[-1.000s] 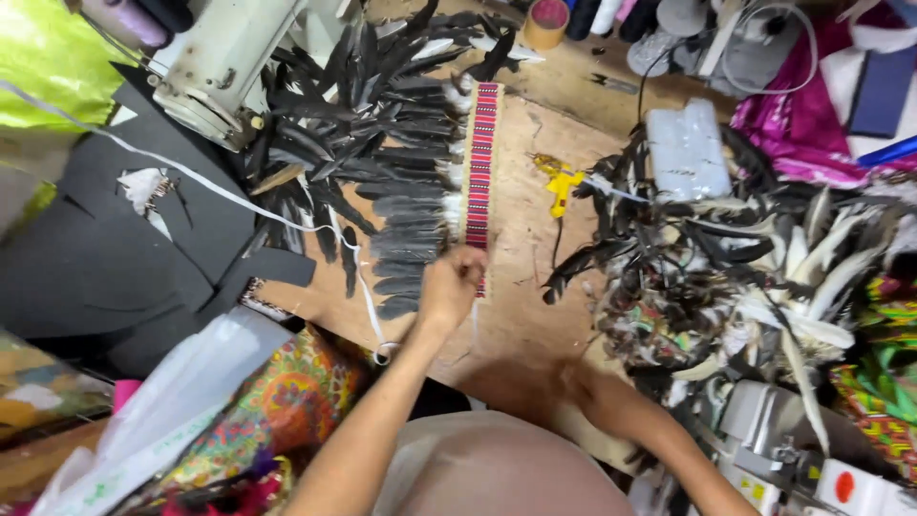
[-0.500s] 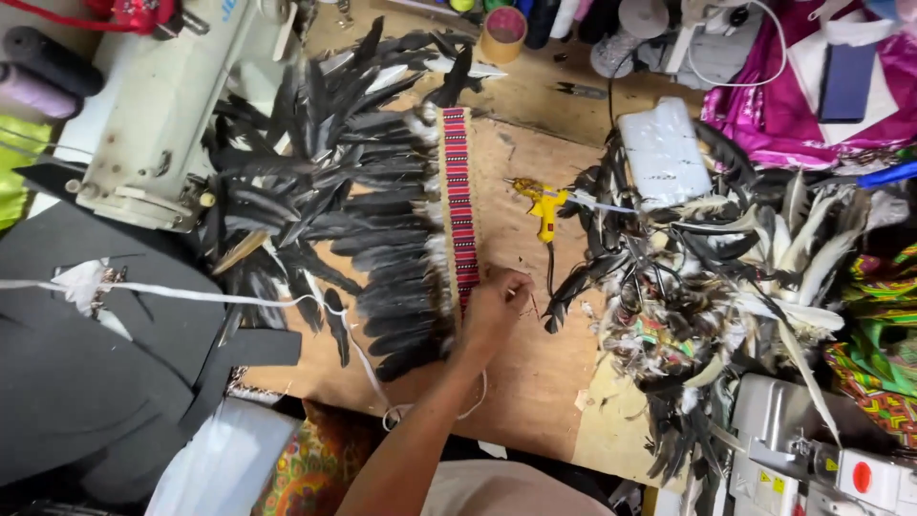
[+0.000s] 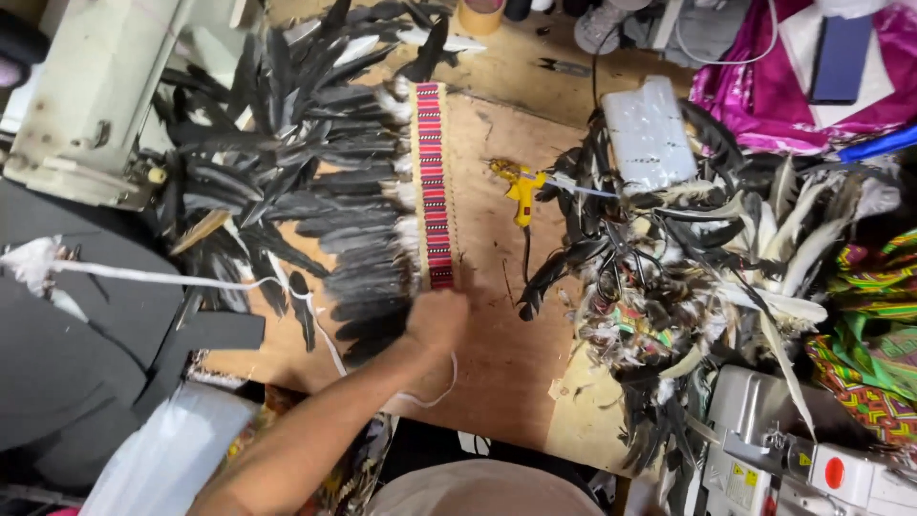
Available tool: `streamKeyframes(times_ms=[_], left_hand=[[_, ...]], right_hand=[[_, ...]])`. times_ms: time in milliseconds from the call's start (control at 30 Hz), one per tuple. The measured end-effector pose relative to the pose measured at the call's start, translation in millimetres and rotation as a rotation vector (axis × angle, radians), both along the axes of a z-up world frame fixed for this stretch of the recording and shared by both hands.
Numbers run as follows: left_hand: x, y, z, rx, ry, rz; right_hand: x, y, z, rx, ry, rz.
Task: Assembling a feather headdress by gluing feathers to a band and trimming with scissors
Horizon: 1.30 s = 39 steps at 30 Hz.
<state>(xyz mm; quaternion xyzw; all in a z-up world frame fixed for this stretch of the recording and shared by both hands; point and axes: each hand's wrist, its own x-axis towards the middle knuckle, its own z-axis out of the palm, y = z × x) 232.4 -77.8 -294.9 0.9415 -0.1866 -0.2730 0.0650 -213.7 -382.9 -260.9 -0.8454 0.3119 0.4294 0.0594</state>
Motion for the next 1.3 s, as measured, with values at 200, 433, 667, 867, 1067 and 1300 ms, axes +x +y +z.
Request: streamKeyframes(times_ms=[200,433,667,867,1067,1300], left_hand=[[-88,-28,-13,-0.127,0.055,0.112],[-166,20,44,-0.586,-0.019,0.713],[-148,33,12,-0.872,0.089,1.181],[-129,26,-4,-1.187,0.386,1.454],[-137,36,25,-1.113,0.424,1.228],[-193,76,76,-0.678,0.234,0.665]], right_hand=[[249,76,59,0.473,-0.205,-0.087],[339,155,-103,0.387,-0.697,0.010],[397,188,-125,0.534,-0.571,-0.318],[400,203,-28,0.763,-0.490,-0.651],[399,194,17,1.036,-0.471,-0.932],[409,181,-47,1.051,-0.522,-1.124]])
